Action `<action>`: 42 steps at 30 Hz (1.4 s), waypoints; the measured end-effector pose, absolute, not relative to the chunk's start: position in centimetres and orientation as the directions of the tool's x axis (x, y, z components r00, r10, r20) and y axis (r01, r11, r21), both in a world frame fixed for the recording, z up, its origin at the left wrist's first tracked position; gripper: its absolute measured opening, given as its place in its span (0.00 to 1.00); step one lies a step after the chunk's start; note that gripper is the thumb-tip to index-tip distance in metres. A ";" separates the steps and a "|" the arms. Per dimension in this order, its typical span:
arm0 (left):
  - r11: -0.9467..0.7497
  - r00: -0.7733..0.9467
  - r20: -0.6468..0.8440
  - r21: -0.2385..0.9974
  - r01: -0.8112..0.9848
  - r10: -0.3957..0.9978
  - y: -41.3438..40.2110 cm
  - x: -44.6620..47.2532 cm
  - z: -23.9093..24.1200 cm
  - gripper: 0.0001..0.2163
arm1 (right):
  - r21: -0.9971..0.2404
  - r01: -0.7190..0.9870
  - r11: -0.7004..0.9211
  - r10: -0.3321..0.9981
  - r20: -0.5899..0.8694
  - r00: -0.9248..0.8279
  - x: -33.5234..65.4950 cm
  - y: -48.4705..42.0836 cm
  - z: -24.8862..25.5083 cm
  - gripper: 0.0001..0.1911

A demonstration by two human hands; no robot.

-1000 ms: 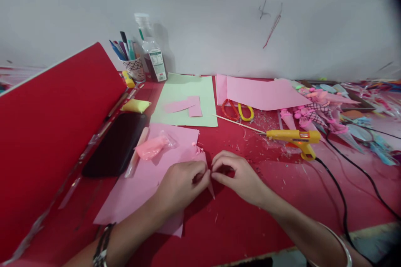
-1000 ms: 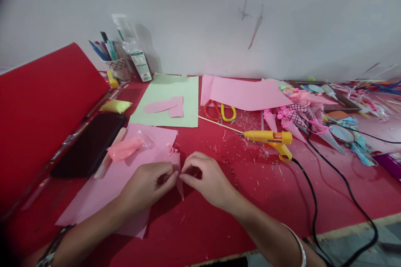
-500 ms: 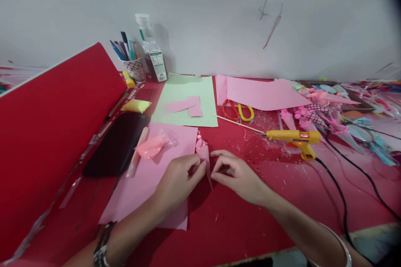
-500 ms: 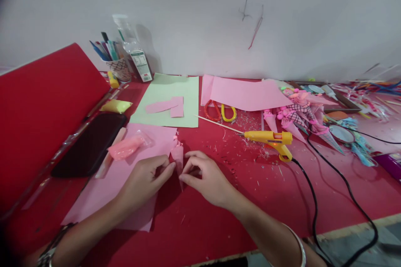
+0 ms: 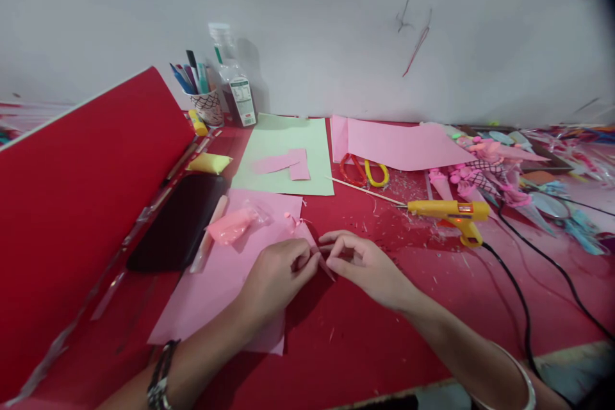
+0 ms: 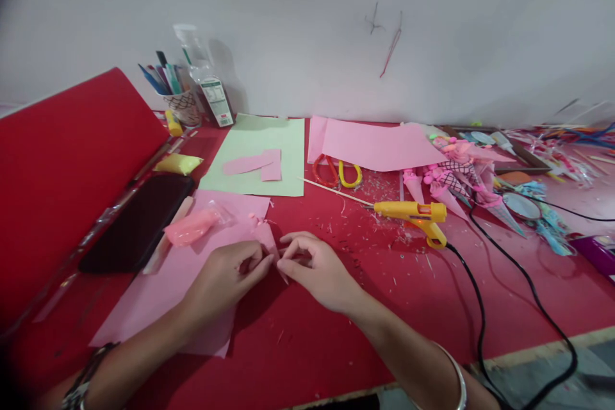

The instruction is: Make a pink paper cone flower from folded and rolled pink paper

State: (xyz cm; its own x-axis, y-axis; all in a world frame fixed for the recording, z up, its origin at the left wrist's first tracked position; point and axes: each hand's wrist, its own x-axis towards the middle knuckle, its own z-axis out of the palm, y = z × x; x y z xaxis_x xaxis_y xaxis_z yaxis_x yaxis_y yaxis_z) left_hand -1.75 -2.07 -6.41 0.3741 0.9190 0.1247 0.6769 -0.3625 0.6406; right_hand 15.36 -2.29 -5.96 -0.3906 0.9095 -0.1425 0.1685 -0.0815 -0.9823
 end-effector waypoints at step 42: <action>-0.306 0.490 0.063 0.848 0.432 0.869 -2.9 -1.5 -6.2 0.09 | -0.965 -0.260 -0.039 0.900 0.079 -0.428 15.7 -2.5 -5.7 0.05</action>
